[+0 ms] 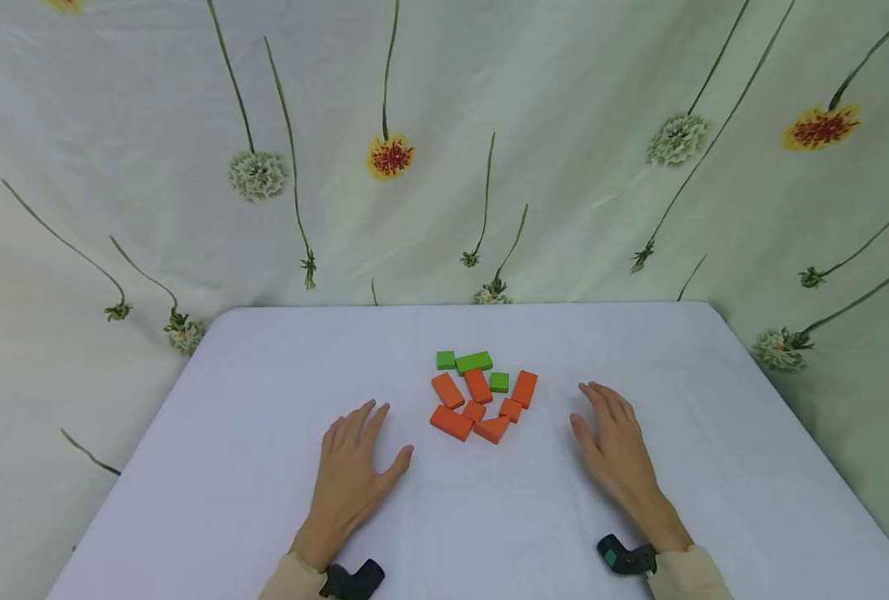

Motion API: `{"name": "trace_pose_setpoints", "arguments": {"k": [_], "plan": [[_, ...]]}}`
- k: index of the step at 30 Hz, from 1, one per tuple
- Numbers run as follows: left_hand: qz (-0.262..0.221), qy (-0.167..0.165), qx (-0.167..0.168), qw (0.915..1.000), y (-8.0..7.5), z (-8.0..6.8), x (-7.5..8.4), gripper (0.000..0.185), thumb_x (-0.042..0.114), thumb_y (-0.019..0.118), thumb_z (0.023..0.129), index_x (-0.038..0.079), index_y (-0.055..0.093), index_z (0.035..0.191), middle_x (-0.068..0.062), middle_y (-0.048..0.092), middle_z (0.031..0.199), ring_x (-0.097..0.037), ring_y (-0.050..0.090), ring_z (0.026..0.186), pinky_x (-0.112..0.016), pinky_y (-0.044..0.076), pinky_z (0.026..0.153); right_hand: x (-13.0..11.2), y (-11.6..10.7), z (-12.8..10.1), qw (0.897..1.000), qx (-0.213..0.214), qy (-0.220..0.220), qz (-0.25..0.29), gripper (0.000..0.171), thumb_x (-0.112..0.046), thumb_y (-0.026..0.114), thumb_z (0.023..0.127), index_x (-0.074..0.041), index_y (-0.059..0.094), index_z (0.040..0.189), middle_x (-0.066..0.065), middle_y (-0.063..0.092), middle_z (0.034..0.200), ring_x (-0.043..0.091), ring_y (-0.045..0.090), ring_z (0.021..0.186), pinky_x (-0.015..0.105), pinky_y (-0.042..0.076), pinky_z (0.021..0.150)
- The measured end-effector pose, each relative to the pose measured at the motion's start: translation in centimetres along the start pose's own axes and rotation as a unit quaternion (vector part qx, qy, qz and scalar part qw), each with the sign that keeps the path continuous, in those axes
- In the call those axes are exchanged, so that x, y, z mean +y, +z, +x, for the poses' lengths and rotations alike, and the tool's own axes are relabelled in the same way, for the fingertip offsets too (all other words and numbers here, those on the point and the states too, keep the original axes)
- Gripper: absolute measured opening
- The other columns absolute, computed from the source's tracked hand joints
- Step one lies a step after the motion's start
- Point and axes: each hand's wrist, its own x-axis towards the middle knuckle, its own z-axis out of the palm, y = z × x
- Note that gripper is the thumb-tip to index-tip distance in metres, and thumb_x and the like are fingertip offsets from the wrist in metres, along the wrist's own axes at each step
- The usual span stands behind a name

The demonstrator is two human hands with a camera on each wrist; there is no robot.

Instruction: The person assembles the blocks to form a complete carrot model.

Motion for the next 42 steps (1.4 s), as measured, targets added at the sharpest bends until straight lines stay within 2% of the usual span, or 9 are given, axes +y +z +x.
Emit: {"name": "trace_pose_setpoints", "arguments": {"k": [5, 11, 15, 23, 30, 36, 42], "plan": [[-0.04, -0.012, -0.003, 0.9991, 0.7, 0.4, 0.4, 0.065, 0.049, 0.069, 0.081, 0.009, 0.057, 0.13, -0.013, 0.055, 0.133, -0.032, 0.049, 0.123, -0.05, 0.037, 0.104, -0.1, 0.7, 0.6, 1.0, -0.006, 0.002, 0.011, 0.048, -0.032, 0.054, 0.097, -0.008, 0.049, 0.139, 0.014, 0.047, 0.142, 0.034, 0.038, 0.133, 0.055, 0.035, 0.106], [-0.088, -0.055, -0.039, 0.9938, 1.4, 0.8, 1.6, 0.06, 0.048, 0.07, 0.082, 0.009, 0.062, 0.126, -0.009, 0.057, 0.127, -0.026, 0.051, 0.121, -0.045, 0.044, 0.102, -0.2, 1.6, 1.4, 1.0, -0.016, -0.006, 0.023, 0.047, -0.029, 0.055, 0.097, -0.007, 0.049, 0.138, 0.014, 0.048, 0.141, 0.033, 0.038, 0.133, 0.054, 0.037, 0.106], [-0.103, -0.068, -0.053, 0.991, 2.1, 1.2, 2.5, 0.055, 0.047, 0.07, 0.083, 0.011, 0.064, 0.123, -0.006, 0.059, 0.124, -0.024, 0.052, 0.119, -0.042, 0.047, 0.101, -0.4, 2.1, 1.9, 0.999, -0.03, -0.009, 0.029, 0.047, -0.028, 0.056, 0.096, -0.009, 0.048, 0.139, 0.013, 0.047, 0.142, 0.032, 0.038, 0.133, 0.053, 0.037, 0.107], [-0.12, -0.031, -0.044, 0.9913, 3.2, 2.3, 4.0, 0.044, 0.041, 0.072, 0.083, 0.012, 0.068, 0.117, -0.002, 0.064, 0.112, -0.02, 0.056, 0.11, -0.037, 0.05, 0.096, -0.8, 3.3, 3.0, 0.998, -0.051, -0.014, 0.038, 0.046, -0.026, 0.056, 0.096, -0.01, 0.049, 0.138, 0.011, 0.047, 0.142, 0.031, 0.039, 0.133, 0.052, 0.037, 0.108], [-0.096, -0.01, -0.036, 0.9947, 3.9, 2.9, 5.0, 0.056, 0.052, 0.075, 0.077, 0.012, 0.067, 0.114, -0.003, 0.063, 0.108, -0.021, 0.056, 0.104, -0.036, 0.052, 0.089, -1.1, 4.1, 3.9, 0.997, -0.059, -0.03, 0.037, 0.043, -0.025, 0.057, 0.095, -0.011, 0.053, 0.136, 0.01, 0.05, 0.14, 0.03, 0.043, 0.131, 0.05, 0.039, 0.108], [-0.087, 0.01, -0.012, 0.9961, 4.3, 3.3, 5.1, 0.061, 0.05, 0.078, 0.074, 0.008, 0.066, 0.116, -0.005, 0.061, 0.105, -0.022, 0.054, 0.104, -0.036, 0.05, 0.088, -1.3, 4.4, 4.3, 0.997, -0.07, -0.03, 0.019, 0.042, -0.027, 0.058, 0.095, -0.012, 0.056, 0.134, 0.01, 0.055, 0.135, 0.03, 0.047, 0.128, 0.05, 0.041, 0.106], [-0.079, 0.004, -0.013, 0.9968, 4.5, 3.4, 4.7, 0.059, 0.046, 0.077, 0.077, 0.007, 0.064, 0.119, -0.005, 0.061, 0.108, -0.021, 0.053, 0.106, -0.036, 0.05, 0.09, -1.5, 4.5, 4.5, 0.997, -0.075, -0.026, 0.02, 0.048, -0.037, 0.063, 0.091, -0.015, 0.057, 0.133, 0.008, 0.058, 0.133, 0.028, 0.049, 0.127, 0.049, 0.042, 0.105]]}}
